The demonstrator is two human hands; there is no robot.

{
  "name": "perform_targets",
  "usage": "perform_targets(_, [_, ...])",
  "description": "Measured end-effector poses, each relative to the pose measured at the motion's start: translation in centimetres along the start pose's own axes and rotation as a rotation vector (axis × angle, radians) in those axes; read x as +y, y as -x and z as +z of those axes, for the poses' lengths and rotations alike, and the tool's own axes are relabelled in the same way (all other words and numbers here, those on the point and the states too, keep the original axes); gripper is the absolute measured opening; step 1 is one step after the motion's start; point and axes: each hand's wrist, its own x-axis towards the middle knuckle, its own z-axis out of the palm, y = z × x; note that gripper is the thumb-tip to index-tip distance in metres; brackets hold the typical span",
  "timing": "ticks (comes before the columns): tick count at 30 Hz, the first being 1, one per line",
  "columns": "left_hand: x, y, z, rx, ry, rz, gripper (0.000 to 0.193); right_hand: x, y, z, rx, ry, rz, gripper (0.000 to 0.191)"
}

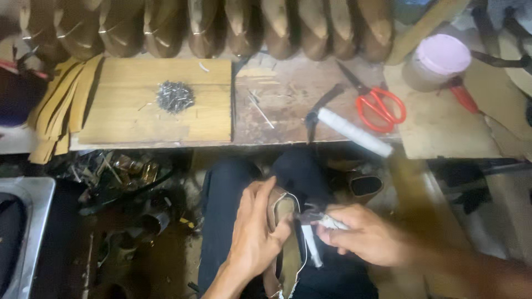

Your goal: The person sits on the floor and uses a handheld plier-like tool to press and crimp the edges of a shoe upper. They repeatedly reposition the shoe and apply the tool along the perimeter, occasionally pausing to adjust grip or angle.

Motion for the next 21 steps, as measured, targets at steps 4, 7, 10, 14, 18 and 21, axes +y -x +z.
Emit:
perform_targets(4, [1.4,0.3,0.6,-0.001,-0.097,0.096,0.075,1.1,-0.2,-1.4,-0.105,0.063,-0.183,0.024])
perform_targets(7, [2.0,0.5,0.7,-0.010,-0.119,0.103,0.075,1.3,0.0,-2.5,-0.094,0.249,-0.403,0.026])
perform_targets(10, [1.9,0.6,0.7,0.000,-0.114,0.096,0.073,0.7,0.3,-2.0,-0.141,0.000,-0.068,0.033])
perform_targets(14, [0.6,0.4,0.1,-0.004,-0.062,0.051,0.070,-0.7,0.0,1.4,0.049,-0.051,0.074,0.046])
perform_targets(18, [-1.6,-0.3,-0.7,-0.068,0.065,-0.022,0.071,-1.0,-1.2,4.4,0.275,0.060,-0.109,0.032])
perform_targets(21, [-3.1,-0.9,-1.1,-0.119,0.149,0.003,0.071,-0.5,-2.0,5.2,0.389,0.104,-0.389,0.030])
